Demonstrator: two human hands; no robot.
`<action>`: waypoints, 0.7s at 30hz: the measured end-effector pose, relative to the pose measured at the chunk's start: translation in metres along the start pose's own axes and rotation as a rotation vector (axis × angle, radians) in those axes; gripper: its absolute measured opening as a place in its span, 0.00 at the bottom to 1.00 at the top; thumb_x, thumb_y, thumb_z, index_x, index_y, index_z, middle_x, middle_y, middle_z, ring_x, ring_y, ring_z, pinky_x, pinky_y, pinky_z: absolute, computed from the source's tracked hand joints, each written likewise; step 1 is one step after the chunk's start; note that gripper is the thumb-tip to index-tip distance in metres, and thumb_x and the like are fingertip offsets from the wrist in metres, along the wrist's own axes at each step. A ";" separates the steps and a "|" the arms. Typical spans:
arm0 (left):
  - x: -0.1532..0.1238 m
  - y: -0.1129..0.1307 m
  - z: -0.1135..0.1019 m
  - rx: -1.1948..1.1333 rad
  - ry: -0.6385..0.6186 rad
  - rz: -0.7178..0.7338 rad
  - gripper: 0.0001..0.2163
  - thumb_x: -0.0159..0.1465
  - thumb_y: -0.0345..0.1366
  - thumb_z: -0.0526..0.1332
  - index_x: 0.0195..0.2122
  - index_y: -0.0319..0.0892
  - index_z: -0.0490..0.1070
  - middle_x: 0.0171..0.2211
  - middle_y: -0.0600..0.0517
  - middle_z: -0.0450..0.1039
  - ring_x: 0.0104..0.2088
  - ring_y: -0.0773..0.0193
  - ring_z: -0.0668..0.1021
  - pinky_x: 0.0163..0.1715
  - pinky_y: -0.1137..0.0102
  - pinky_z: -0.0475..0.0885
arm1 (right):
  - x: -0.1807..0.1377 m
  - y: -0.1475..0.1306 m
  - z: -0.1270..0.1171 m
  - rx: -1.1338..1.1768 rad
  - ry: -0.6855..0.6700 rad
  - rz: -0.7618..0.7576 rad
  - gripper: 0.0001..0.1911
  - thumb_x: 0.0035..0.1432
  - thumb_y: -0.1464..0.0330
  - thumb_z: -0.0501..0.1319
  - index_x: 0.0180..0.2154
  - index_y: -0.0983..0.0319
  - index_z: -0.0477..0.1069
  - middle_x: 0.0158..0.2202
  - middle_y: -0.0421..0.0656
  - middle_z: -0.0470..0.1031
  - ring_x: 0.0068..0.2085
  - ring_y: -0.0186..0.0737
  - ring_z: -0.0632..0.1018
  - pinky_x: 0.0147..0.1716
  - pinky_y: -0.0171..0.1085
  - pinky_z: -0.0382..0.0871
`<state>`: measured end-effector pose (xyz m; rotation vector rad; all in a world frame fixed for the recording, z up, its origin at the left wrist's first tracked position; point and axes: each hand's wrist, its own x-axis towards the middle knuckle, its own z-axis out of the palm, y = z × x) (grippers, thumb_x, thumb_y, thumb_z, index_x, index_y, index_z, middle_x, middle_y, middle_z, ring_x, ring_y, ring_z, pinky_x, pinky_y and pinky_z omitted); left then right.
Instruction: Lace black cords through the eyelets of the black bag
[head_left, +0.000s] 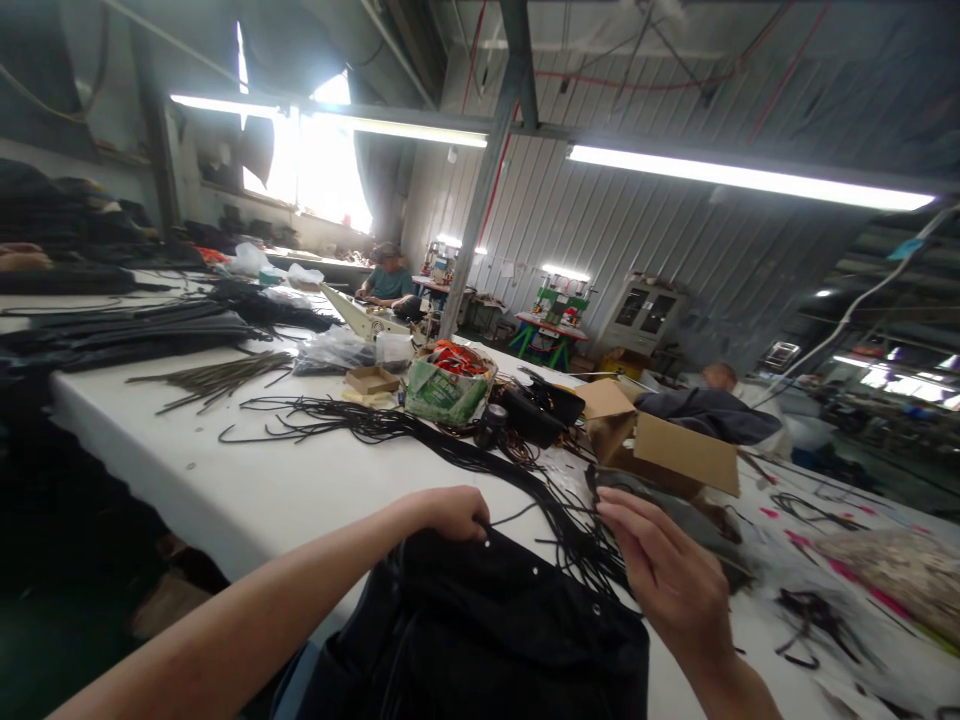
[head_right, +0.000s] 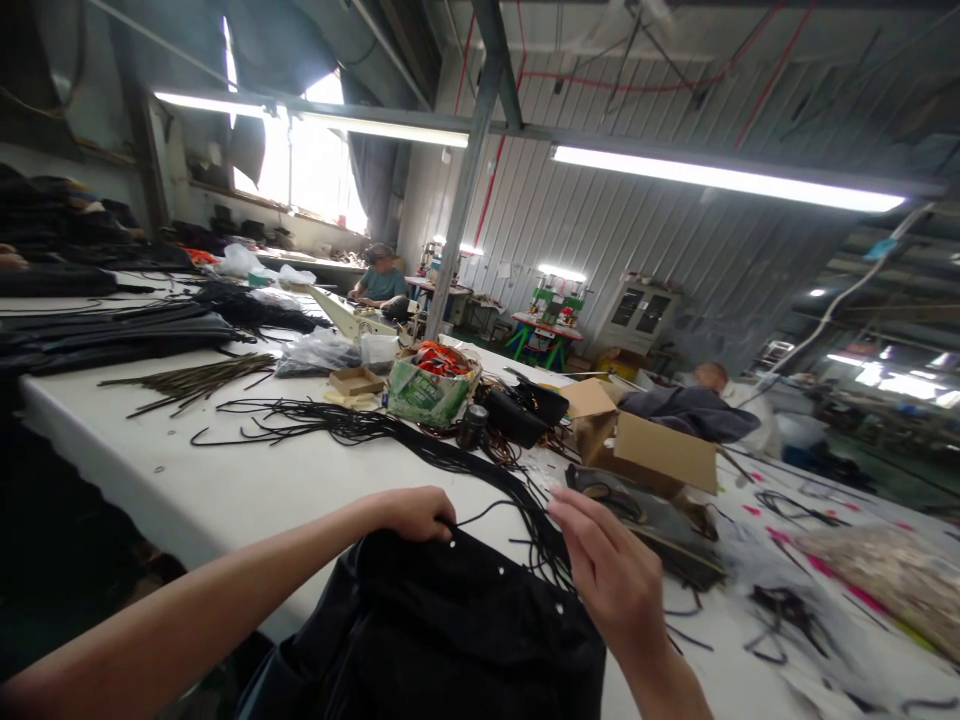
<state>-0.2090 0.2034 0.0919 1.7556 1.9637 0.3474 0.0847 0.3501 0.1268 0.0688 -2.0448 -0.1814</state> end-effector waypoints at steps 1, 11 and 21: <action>-0.002 0.003 -0.001 -0.029 0.008 0.002 0.11 0.68 0.39 0.67 0.49 0.43 0.86 0.41 0.49 0.83 0.41 0.56 0.80 0.42 0.68 0.70 | 0.002 -0.006 -0.001 0.014 0.017 0.002 0.13 0.73 0.77 0.65 0.55 0.58 0.79 0.57 0.46 0.77 0.53 0.39 0.81 0.59 0.38 0.73; -0.027 0.012 -0.003 -0.297 0.018 -0.058 0.45 0.80 0.62 0.30 0.54 0.39 0.85 0.48 0.46 0.83 0.45 0.57 0.82 0.50 0.69 0.74 | 0.000 -0.027 -0.013 -0.008 0.169 -0.024 0.22 0.67 0.85 0.67 0.56 0.61 0.80 0.51 0.47 0.81 0.51 0.41 0.82 0.58 0.43 0.74; -0.026 0.016 0.002 -0.132 0.083 0.004 0.10 0.66 0.32 0.69 0.47 0.41 0.87 0.40 0.49 0.85 0.41 0.57 0.82 0.41 0.68 0.71 | -0.021 -0.047 -0.002 0.111 0.019 -0.068 0.18 0.69 0.84 0.63 0.56 0.64 0.76 0.54 0.52 0.79 0.55 0.45 0.81 0.56 0.46 0.77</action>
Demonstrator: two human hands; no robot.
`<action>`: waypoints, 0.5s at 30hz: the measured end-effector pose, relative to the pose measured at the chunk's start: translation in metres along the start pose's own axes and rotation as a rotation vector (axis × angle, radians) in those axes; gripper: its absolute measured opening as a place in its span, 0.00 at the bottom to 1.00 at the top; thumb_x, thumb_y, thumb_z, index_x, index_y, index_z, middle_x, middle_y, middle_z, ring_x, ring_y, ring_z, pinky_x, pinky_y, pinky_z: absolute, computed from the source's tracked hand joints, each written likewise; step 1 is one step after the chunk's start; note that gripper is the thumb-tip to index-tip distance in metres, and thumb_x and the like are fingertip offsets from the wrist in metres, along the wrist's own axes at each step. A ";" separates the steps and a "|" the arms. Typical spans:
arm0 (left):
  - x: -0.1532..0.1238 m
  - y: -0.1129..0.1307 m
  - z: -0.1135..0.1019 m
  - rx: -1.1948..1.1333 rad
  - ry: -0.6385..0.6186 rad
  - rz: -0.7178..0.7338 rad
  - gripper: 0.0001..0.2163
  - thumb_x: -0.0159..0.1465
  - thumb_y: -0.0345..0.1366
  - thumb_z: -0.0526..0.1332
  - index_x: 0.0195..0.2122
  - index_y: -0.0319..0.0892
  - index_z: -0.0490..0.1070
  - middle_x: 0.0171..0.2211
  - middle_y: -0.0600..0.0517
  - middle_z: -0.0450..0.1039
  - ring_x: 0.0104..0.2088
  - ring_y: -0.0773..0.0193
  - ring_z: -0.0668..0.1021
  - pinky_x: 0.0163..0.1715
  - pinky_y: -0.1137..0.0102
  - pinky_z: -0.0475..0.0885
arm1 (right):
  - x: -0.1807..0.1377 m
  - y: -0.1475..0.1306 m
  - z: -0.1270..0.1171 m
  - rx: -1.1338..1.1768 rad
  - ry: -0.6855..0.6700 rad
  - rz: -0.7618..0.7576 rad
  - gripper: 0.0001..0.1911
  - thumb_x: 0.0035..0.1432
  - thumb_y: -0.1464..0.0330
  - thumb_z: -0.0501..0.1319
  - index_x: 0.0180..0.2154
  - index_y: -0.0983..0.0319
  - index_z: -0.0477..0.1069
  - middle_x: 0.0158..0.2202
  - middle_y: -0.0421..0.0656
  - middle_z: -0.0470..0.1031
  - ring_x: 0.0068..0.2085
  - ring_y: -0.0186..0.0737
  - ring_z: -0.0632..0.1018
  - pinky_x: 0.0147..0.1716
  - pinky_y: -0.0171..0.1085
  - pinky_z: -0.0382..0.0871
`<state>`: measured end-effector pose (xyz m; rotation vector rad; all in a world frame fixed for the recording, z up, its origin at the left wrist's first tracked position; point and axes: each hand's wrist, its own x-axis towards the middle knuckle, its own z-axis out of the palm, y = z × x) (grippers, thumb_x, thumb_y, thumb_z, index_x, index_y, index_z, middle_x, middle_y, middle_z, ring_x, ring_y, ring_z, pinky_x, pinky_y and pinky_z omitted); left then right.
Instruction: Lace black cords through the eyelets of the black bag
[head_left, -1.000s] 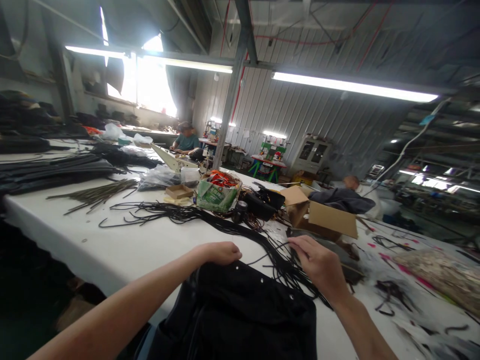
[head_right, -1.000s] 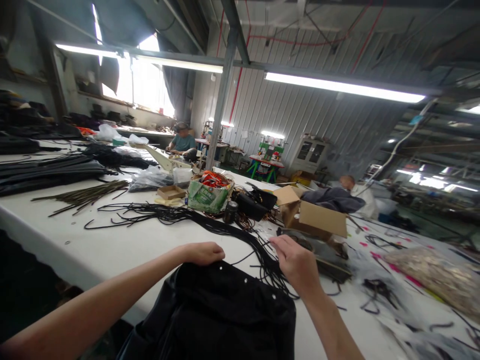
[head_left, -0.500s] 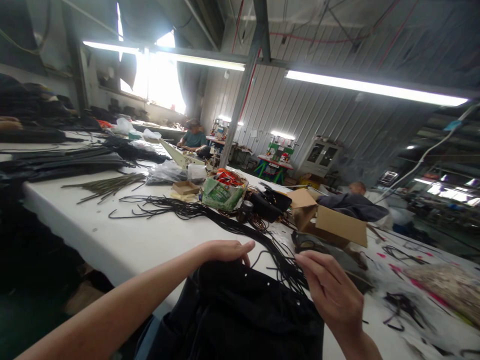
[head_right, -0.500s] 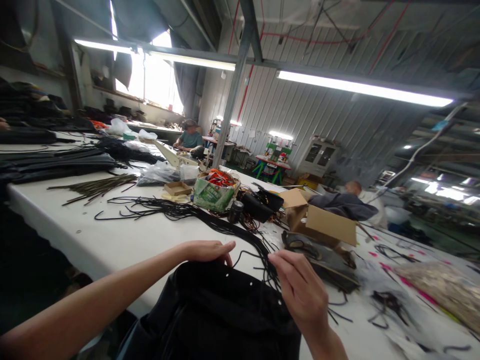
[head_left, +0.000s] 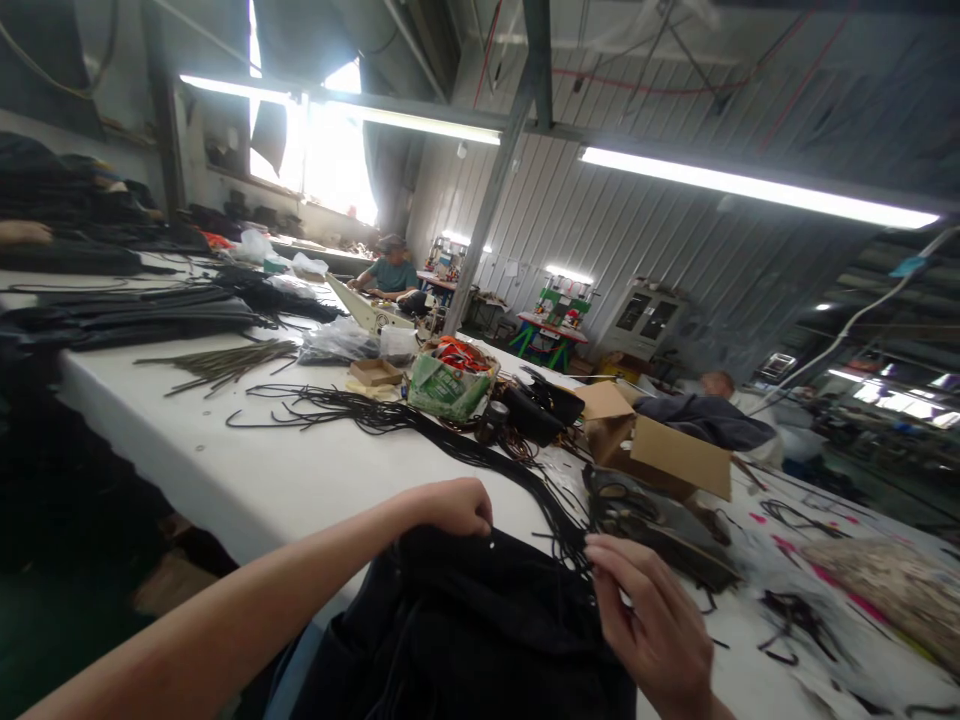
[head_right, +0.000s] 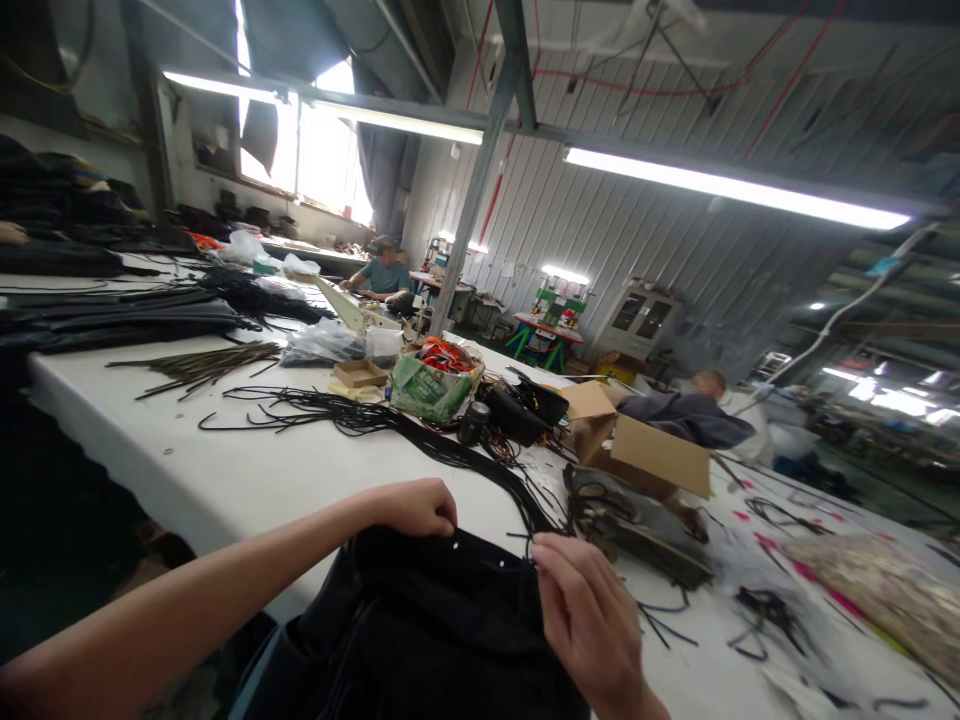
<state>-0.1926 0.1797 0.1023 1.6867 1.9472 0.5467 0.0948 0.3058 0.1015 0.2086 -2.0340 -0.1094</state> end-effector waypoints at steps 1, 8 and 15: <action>-0.001 0.000 0.001 -0.011 0.014 0.001 0.10 0.66 0.31 0.68 0.47 0.41 0.87 0.40 0.50 0.85 0.41 0.57 0.83 0.41 0.69 0.72 | -0.003 -0.001 0.007 0.020 -0.045 0.029 0.17 0.70 0.83 0.63 0.56 0.63 0.76 0.54 0.52 0.78 0.56 0.45 0.80 0.57 0.46 0.76; -0.015 0.002 0.009 -0.054 0.125 0.047 0.11 0.64 0.27 0.66 0.45 0.40 0.87 0.38 0.51 0.85 0.38 0.60 0.83 0.39 0.71 0.72 | -0.022 0.000 0.066 0.269 -0.263 0.043 0.17 0.73 0.80 0.59 0.56 0.58 0.74 0.51 0.46 0.80 0.51 0.41 0.82 0.52 0.41 0.81; -0.023 0.002 0.018 -0.070 0.210 0.061 0.12 0.64 0.26 0.66 0.46 0.39 0.87 0.38 0.49 0.84 0.38 0.60 0.82 0.38 0.71 0.71 | -0.020 0.008 0.089 0.339 -0.324 0.051 0.09 0.75 0.75 0.60 0.49 0.57 0.77 0.46 0.45 0.79 0.45 0.43 0.81 0.42 0.42 0.78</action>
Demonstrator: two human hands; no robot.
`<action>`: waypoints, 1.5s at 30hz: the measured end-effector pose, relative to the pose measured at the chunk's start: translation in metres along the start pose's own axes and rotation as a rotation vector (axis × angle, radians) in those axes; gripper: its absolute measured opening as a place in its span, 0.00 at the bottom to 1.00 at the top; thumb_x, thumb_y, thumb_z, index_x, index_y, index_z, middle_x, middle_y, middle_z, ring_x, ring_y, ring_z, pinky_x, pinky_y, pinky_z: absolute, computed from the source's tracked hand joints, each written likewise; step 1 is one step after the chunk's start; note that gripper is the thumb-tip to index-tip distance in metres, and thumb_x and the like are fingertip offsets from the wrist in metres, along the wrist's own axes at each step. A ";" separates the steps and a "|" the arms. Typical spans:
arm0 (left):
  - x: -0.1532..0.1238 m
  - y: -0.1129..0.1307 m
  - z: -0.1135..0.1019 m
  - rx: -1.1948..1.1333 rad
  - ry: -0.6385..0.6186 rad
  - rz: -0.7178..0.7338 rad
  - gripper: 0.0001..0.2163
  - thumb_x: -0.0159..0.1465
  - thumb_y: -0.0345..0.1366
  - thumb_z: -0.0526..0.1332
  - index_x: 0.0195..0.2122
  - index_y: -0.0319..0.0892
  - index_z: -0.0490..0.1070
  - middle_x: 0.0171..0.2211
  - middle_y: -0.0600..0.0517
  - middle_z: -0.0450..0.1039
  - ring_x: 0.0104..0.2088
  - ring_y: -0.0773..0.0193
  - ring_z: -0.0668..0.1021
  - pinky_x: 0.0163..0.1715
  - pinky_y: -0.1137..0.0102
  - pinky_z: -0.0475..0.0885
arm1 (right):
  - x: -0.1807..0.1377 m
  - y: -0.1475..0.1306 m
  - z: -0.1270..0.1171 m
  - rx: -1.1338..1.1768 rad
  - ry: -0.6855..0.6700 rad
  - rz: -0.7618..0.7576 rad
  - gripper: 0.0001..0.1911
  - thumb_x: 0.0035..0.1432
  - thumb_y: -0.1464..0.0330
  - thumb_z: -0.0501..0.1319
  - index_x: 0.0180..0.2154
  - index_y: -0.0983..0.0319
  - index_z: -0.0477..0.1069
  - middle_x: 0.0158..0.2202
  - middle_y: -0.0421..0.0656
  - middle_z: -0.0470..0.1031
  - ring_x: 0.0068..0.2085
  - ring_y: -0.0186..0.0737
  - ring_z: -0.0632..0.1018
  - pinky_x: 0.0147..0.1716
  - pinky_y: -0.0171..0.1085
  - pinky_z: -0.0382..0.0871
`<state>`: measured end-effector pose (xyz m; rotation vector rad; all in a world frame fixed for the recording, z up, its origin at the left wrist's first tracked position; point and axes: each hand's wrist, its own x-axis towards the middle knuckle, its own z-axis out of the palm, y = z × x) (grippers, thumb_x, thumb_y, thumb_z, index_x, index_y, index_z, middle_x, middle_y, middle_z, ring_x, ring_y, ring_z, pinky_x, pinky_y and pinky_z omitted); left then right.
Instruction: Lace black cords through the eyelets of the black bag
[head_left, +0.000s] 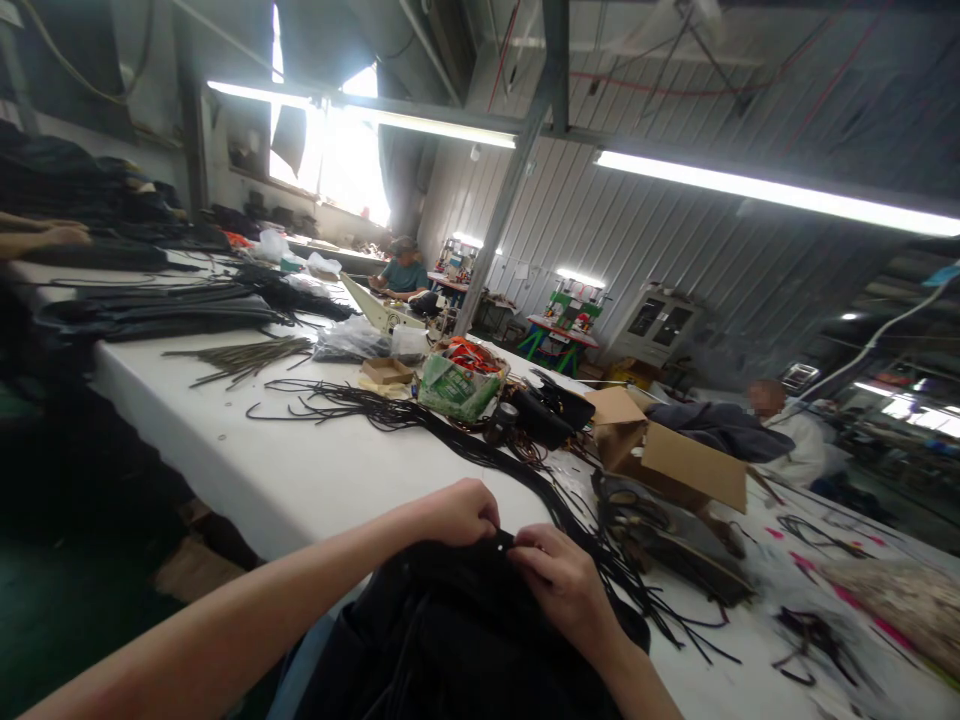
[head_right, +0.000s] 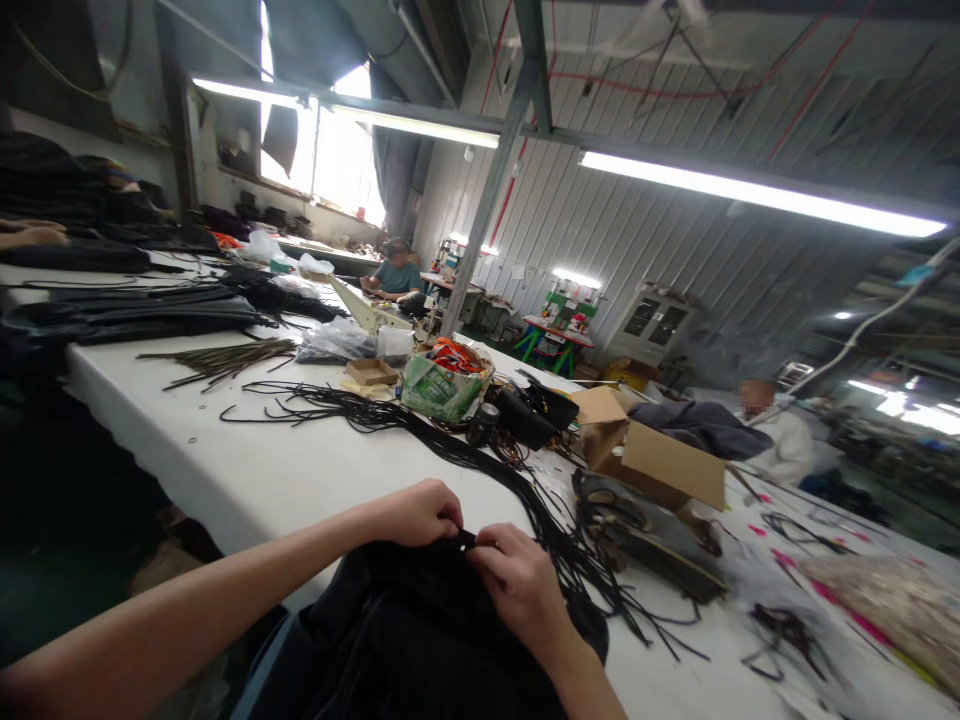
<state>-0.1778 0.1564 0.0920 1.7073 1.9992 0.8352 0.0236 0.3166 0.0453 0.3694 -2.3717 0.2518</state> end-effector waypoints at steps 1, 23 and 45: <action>0.000 -0.001 0.001 -0.004 0.003 0.002 0.12 0.64 0.26 0.66 0.45 0.39 0.87 0.37 0.50 0.84 0.38 0.60 0.82 0.37 0.71 0.71 | 0.001 0.001 -0.001 0.014 -0.012 0.021 0.08 0.75 0.74 0.61 0.47 0.57 0.78 0.45 0.45 0.78 0.45 0.43 0.80 0.41 0.42 0.77; 0.000 -0.001 0.010 0.005 0.049 0.003 0.11 0.66 0.27 0.66 0.47 0.37 0.86 0.39 0.47 0.84 0.38 0.58 0.81 0.37 0.69 0.70 | -0.001 0.007 0.002 -0.017 -0.055 0.037 0.08 0.75 0.73 0.61 0.48 0.56 0.77 0.56 0.46 0.78 0.54 0.47 0.79 0.51 0.47 0.76; -0.023 0.002 0.007 0.016 0.027 0.043 0.11 0.62 0.34 0.75 0.46 0.42 0.84 0.36 0.52 0.81 0.36 0.60 0.78 0.33 0.69 0.65 | 0.017 0.002 0.016 0.490 -0.272 0.568 0.08 0.59 0.70 0.68 0.38 0.60 0.70 0.33 0.36 0.74 0.36 0.38 0.71 0.36 0.38 0.63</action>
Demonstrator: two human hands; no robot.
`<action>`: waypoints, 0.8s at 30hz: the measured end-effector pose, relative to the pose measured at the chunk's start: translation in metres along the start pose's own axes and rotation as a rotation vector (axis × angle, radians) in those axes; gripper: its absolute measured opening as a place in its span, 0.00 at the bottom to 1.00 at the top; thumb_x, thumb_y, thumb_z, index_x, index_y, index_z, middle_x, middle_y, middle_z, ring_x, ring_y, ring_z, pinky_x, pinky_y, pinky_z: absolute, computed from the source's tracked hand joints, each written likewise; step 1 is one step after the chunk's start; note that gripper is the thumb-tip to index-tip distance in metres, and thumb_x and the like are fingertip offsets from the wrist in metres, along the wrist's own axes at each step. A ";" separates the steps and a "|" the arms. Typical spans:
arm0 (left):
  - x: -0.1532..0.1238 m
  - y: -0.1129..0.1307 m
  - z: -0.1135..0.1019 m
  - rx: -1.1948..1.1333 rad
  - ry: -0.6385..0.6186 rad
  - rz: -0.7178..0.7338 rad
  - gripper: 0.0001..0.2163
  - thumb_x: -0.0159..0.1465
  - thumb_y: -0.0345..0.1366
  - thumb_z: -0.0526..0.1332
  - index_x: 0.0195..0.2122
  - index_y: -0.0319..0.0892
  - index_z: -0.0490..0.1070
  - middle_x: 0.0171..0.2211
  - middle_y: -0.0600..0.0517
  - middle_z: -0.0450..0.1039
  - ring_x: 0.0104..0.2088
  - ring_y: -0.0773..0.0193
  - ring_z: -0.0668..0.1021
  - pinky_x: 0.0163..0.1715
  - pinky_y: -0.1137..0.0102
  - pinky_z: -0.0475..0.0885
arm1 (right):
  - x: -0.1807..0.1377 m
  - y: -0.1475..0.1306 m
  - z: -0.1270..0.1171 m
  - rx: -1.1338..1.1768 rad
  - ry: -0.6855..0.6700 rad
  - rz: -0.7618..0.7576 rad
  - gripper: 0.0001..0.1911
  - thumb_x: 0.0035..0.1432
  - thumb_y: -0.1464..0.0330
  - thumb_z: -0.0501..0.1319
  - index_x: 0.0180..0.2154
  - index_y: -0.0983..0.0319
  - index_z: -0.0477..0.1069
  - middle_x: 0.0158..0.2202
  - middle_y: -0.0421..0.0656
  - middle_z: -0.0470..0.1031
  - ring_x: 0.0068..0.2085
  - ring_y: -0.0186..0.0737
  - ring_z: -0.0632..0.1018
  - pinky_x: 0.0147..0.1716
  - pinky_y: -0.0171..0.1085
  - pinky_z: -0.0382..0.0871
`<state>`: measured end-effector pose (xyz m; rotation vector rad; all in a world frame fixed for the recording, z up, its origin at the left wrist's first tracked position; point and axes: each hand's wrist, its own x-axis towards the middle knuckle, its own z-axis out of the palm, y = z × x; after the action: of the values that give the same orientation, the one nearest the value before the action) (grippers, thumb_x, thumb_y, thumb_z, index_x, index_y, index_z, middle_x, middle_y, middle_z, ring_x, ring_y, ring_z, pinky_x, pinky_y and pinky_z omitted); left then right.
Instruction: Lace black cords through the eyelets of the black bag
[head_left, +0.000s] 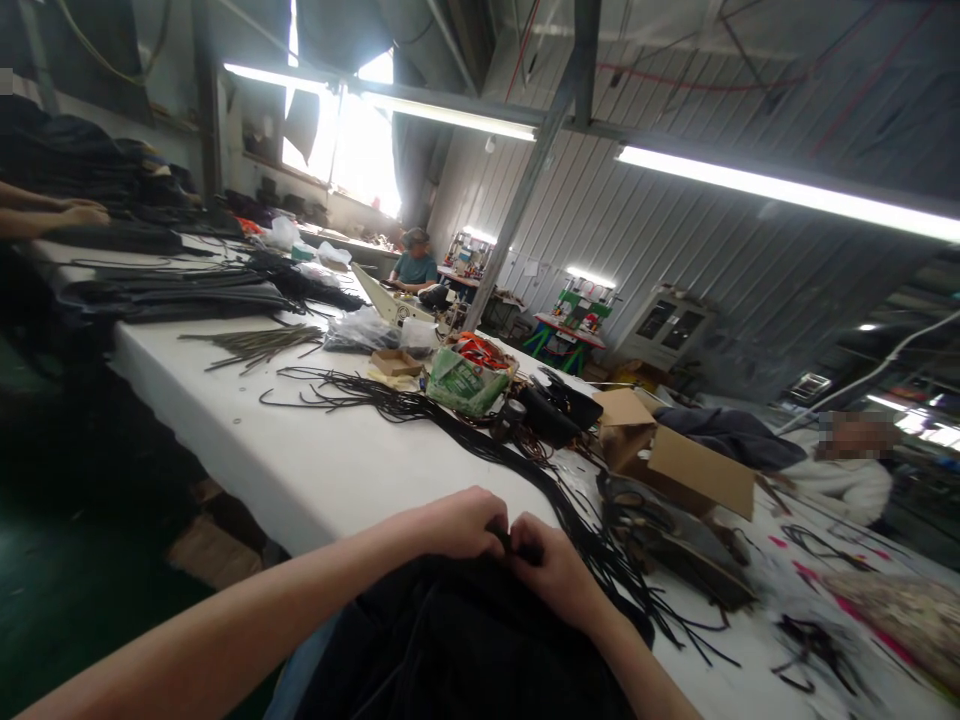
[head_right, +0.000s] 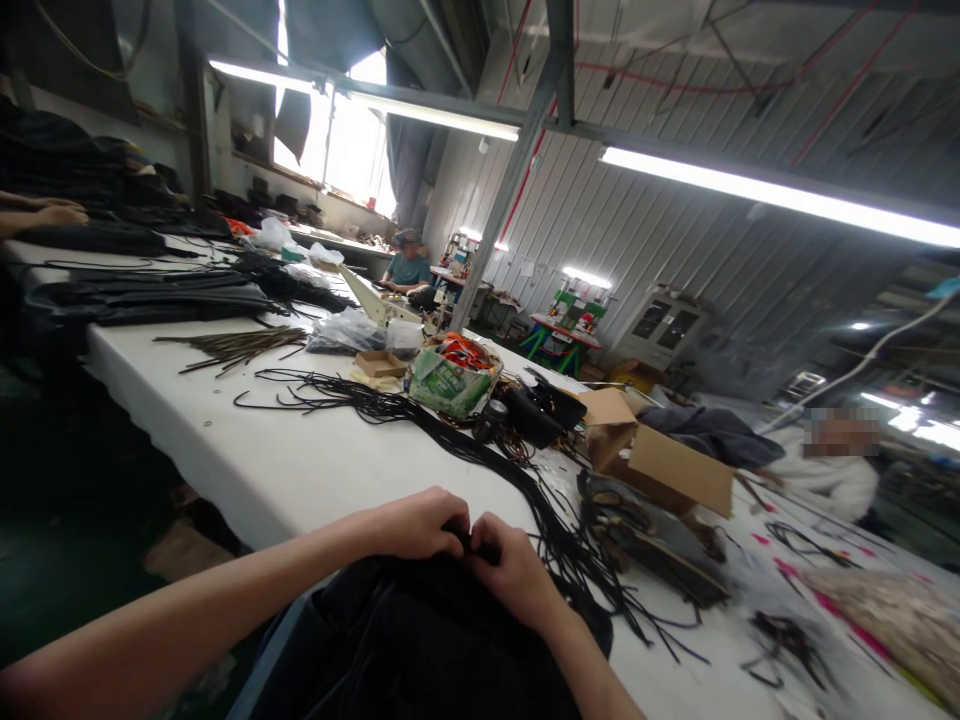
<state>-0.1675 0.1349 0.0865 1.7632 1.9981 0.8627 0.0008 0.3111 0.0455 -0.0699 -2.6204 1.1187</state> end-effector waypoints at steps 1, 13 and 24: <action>0.000 0.000 -0.001 -0.002 -0.001 0.005 0.09 0.64 0.33 0.73 0.46 0.42 0.84 0.36 0.52 0.81 0.36 0.60 0.78 0.34 0.69 0.65 | 0.001 -0.001 -0.004 0.045 -0.023 0.023 0.10 0.58 0.69 0.71 0.38 0.60 0.70 0.34 0.36 0.74 0.36 0.37 0.71 0.36 0.37 0.63; -0.006 0.006 -0.008 0.174 -0.091 -0.031 0.26 0.58 0.54 0.79 0.50 0.43 0.82 0.42 0.47 0.82 0.40 0.50 0.81 0.32 0.66 0.65 | 0.013 -0.001 -0.024 0.446 -0.104 0.273 0.22 0.52 0.60 0.82 0.43 0.65 0.82 0.38 0.44 0.82 0.38 0.38 0.78 0.41 0.36 0.69; -0.007 0.016 -0.011 0.268 -0.125 0.004 0.15 0.73 0.49 0.67 0.44 0.42 0.82 0.41 0.44 0.82 0.41 0.49 0.82 0.34 0.64 0.65 | 0.029 0.019 -0.038 0.708 0.167 0.483 0.32 0.35 0.57 0.88 0.40 0.64 0.83 0.43 0.47 0.85 0.40 0.38 0.83 0.46 0.36 0.81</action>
<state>-0.1612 0.1260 0.1040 1.9101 2.1062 0.4883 -0.0169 0.3552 0.0642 -0.6306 -1.9663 2.0302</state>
